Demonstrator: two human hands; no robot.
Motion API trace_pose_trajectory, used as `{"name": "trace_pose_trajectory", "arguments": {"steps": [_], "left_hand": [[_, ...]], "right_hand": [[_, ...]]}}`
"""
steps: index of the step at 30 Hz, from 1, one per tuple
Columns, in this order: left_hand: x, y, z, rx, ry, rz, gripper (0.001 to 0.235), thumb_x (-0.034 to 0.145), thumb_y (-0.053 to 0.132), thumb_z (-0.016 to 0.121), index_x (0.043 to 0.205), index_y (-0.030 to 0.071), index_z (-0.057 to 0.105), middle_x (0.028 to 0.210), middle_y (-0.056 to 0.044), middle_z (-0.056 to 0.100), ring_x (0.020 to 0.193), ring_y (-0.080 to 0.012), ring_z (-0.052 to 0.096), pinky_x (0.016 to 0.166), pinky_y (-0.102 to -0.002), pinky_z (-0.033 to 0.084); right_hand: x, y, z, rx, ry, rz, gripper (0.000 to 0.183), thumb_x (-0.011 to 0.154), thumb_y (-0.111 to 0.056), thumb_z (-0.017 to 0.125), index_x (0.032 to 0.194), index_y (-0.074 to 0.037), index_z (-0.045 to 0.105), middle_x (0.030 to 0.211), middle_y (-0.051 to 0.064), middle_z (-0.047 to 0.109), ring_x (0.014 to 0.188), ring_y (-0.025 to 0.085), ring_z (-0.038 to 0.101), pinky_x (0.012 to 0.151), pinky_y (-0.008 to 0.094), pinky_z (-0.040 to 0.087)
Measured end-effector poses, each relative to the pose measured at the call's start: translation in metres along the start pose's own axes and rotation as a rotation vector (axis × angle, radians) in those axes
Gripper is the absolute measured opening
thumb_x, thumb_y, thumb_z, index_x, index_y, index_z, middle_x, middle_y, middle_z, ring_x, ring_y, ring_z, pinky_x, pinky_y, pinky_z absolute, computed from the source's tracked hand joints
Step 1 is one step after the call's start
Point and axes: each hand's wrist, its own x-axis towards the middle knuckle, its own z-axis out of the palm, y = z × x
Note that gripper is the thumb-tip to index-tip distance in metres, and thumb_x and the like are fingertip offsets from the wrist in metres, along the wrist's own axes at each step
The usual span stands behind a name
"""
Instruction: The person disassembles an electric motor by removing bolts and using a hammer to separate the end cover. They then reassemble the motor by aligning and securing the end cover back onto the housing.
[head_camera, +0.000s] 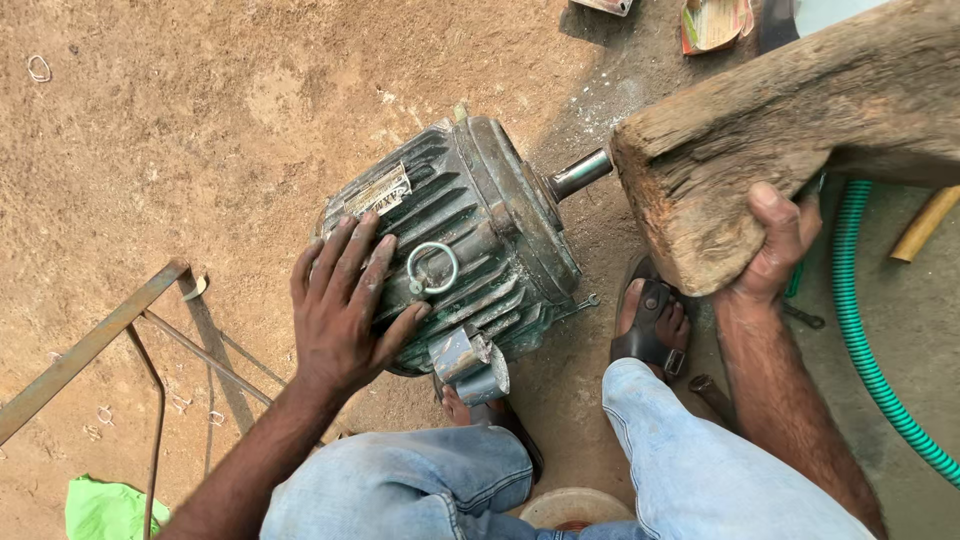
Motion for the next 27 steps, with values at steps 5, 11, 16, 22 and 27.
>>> {"name": "trace_pose_trajectory", "arguments": {"steps": [5, 11, 16, 22, 27], "left_hand": [[-0.022, 0.014, 0.022, -0.254, 0.298, -0.168, 0.048, 0.103, 0.037, 0.066, 0.139, 0.005, 0.066, 0.150, -0.014, 0.061, 0.150, -0.0341, 0.045, 0.125, -0.054, 0.030], [-0.009, -0.003, 0.023, -0.454, 0.443, -0.158, 0.009, 0.103, 0.009, 0.070, 0.106, 0.003, 0.076, 0.125, -0.012, 0.075, 0.135, -0.0337, 0.065, 0.121, -0.051, 0.046], [-0.009, 0.002, 0.016, -0.425, 0.516, -0.104, 0.006, 0.102, 0.003, 0.071, 0.104, 0.000, 0.075, 0.121, -0.016, 0.075, 0.131, -0.0361, 0.068, 0.122, -0.051, 0.050], [-0.016, -0.003, 0.023, -0.384, 0.526, -0.078, 0.007, 0.104, 0.000, 0.069, 0.106, -0.002, 0.074, 0.122, -0.019, 0.074, 0.127, -0.0369, 0.070, 0.121, -0.051, 0.050], [-0.005, 0.008, 0.018, -0.329, 0.513, -0.133, 0.009, 0.105, 0.003, 0.066, 0.104, 0.000, 0.074, 0.119, -0.017, 0.076, 0.124, -0.0348, 0.072, 0.117, -0.050, 0.053]], "right_hand": [[-0.015, -0.025, -0.010, -0.081, 0.014, -0.007, 0.077, 0.092, -0.030, 0.067, 0.151, 0.012, 0.041, 0.139, 0.020, 0.058, 0.126, 0.027, 0.064, 0.110, 0.038, 0.058], [-0.030, -0.044, -0.040, -0.247, 0.013, -0.081, 0.072, 0.099, -0.029, 0.066, 0.151, 0.015, 0.043, 0.131, 0.020, 0.056, 0.119, 0.028, 0.061, 0.103, 0.039, 0.056], [-0.031, -0.048, -0.051, -0.255, -0.029, -0.077, 0.077, 0.093, -0.035, 0.063, 0.153, 0.009, 0.042, 0.139, 0.022, 0.055, 0.128, 0.030, 0.063, 0.108, 0.041, 0.060], [-0.032, -0.051, -0.052, -0.204, -0.007, -0.075, 0.078, 0.095, -0.037, 0.065, 0.152, 0.011, 0.045, 0.141, 0.024, 0.057, 0.124, 0.032, 0.062, 0.103, 0.043, 0.059], [-0.040, -0.060, -0.045, -0.143, -0.024, -0.099, 0.075, 0.094, -0.030, 0.067, 0.153, 0.012, 0.045, 0.135, 0.022, 0.057, 0.120, 0.030, 0.061, 0.107, 0.042, 0.059]]}}
